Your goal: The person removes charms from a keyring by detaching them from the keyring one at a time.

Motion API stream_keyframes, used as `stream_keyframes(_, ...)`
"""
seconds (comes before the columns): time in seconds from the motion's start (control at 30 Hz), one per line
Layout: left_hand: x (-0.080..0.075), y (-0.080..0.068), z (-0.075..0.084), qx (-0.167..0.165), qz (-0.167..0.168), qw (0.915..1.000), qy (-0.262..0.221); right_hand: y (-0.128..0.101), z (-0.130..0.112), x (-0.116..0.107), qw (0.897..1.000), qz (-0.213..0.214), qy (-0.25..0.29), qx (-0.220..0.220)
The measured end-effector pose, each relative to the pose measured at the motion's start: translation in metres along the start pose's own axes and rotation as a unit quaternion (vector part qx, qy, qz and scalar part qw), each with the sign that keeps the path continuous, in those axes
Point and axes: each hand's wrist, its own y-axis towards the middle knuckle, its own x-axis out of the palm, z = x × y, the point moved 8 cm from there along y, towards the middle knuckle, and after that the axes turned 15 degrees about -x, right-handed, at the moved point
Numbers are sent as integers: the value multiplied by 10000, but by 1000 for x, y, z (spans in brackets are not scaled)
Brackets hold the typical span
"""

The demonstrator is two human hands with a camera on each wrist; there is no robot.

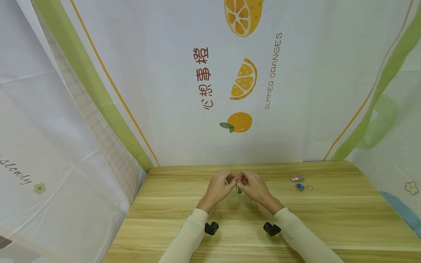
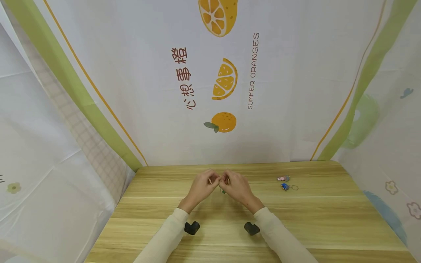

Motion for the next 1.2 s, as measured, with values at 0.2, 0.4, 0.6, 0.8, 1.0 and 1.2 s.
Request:
stream_keyframes(0.2,-2,0,1,25,110,9999,13,-2,0,-1,9998,93,159,-93)
stream_keyframes(0.4,-2,0,0,4,140,9999,-86,-4,3,-1,9997,108,237,-8)
stream_keyframes(0.6,-1,0,-2,-3,162,9998,-99,-6,7,1,9993,14,303,216)
stream_keyframes(0.8,0,0,-1,18,150,9998,-96,-4,8,0,9993,10,220,315)
stream_keyframes(1.0,2,1,-1,54,74,9997,-216,-3,10,1,9988,-16,282,388)
stream_keyframes(1.2,3,1,-1,74,81,9997,-223,-3,10,2,9982,-83,396,440)
